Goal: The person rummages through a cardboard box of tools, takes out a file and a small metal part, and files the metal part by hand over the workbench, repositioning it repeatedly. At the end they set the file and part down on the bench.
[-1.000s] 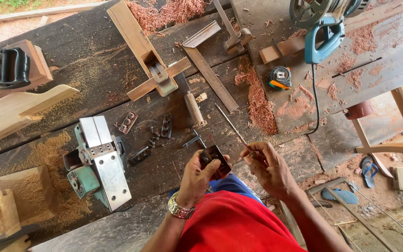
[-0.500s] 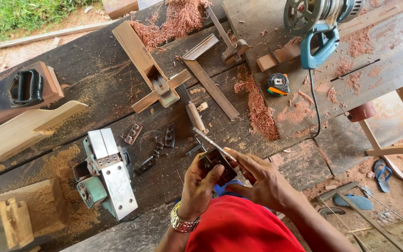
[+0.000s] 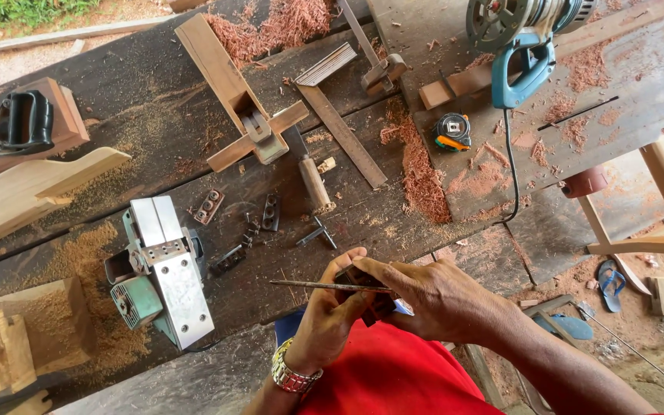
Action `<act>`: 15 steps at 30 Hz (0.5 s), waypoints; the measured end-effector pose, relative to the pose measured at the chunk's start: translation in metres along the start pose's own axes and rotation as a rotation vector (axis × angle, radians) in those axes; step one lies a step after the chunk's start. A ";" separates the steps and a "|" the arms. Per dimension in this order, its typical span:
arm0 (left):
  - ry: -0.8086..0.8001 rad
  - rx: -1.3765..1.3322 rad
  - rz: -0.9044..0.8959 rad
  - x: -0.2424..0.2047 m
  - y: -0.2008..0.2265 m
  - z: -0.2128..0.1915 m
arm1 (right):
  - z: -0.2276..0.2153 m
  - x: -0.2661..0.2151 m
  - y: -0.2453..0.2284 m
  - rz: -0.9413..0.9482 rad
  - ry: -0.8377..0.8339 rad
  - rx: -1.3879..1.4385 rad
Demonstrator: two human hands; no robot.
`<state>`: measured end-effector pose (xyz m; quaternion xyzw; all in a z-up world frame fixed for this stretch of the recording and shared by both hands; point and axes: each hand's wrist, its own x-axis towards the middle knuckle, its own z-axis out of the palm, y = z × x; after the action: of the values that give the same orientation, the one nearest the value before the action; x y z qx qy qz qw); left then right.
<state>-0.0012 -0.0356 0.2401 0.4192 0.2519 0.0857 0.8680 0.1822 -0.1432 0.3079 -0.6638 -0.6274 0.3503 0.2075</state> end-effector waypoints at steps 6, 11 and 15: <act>-0.106 -0.194 -0.010 -0.010 -0.018 -0.003 | 0.008 0.001 0.000 0.043 -0.033 0.014; 0.037 -0.327 -0.204 -0.014 -0.015 -0.003 | 0.025 0.000 0.004 0.031 -0.028 0.187; -0.044 -0.271 -0.090 -0.018 -0.021 -0.011 | 0.031 0.000 0.002 -0.047 0.066 0.195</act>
<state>-0.0234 -0.0477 0.2248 0.2883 0.2374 0.0709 0.9249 0.1611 -0.1486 0.2864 -0.6368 -0.5986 0.3827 0.2995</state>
